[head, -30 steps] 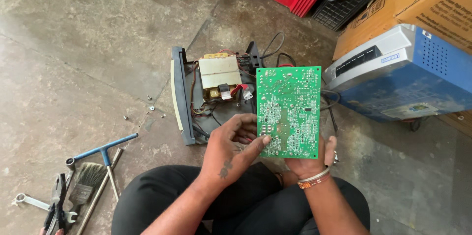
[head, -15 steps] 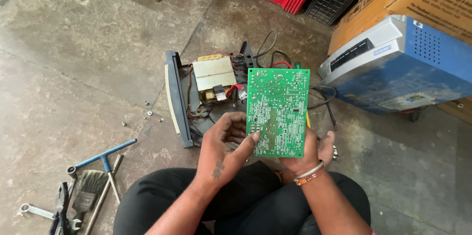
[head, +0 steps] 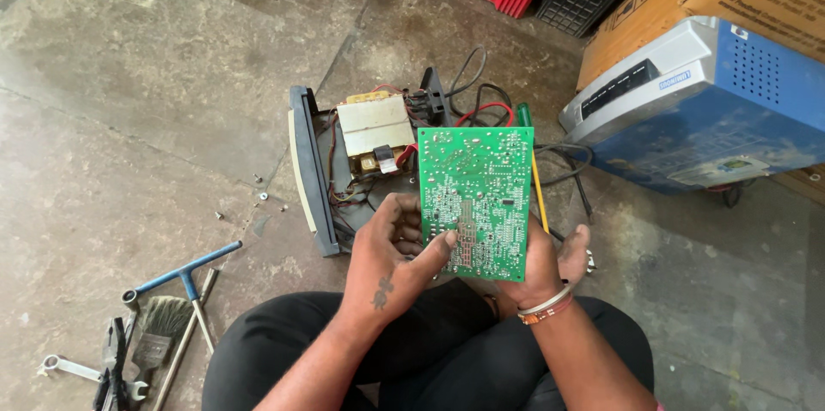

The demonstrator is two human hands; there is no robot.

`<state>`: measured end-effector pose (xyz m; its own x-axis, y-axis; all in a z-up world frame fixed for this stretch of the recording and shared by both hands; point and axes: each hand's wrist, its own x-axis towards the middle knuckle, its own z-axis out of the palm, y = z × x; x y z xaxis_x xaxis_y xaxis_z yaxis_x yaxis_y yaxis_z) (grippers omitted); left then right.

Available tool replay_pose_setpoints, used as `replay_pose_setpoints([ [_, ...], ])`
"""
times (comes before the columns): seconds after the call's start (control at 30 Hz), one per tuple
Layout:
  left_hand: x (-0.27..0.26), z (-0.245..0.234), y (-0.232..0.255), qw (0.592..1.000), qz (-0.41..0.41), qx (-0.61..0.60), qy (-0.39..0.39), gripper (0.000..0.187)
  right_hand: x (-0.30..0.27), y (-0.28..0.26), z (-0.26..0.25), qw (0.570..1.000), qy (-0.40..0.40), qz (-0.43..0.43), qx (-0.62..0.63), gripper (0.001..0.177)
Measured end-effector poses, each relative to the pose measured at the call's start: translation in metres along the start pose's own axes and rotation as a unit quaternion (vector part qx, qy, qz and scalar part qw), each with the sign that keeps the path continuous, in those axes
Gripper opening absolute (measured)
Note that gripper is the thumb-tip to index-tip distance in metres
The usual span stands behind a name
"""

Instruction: The person sits on the floor and works on an open electronic device, likely an inverter. They use a screwdriver to loosen screws and remove a green circuit board. After inspecting the board, they place it back into the device and use the screwdriver to secure it.

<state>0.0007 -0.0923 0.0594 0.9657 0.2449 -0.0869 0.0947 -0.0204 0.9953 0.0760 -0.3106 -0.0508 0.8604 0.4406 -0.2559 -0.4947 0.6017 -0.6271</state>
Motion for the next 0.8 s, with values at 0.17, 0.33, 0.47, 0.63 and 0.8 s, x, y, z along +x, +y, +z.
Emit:
replay_pose_setpoints([
  [0.17, 0.001, 0.002, 0.000, 1.000, -0.025, -0.001, -0.001, 0.040, -0.001, -0.002, 0.008, 1.000, 0.004, -0.012, 0.000, 0.045],
  [0.33, 0.002, 0.002, -0.001, 1.000, -0.018, -0.005, -0.009, 0.040, -0.003, -0.007, 0.017, 1.000, 0.001, -0.017, -0.025, 0.045],
  [0.47, 0.004, 0.002, 0.000, 1.000, -0.011, 0.008, -0.012, 0.037, -0.004, -0.011, 0.019, 1.000, 0.003, -0.003, -0.027, 0.047],
  [0.63, 0.004, 0.001, -0.002, 1.000, -0.008, 0.021, -0.011, 0.035, -0.005, -0.010, 0.018, 1.000, -0.005, 0.005, -0.016, 0.046],
  [0.8, 0.005, 0.001, -0.006, 1.000, -0.002, 0.018, -0.010, 0.036, -0.006, -0.010, 0.023, 0.999, -0.026, -0.009, -0.044, 0.044],
])
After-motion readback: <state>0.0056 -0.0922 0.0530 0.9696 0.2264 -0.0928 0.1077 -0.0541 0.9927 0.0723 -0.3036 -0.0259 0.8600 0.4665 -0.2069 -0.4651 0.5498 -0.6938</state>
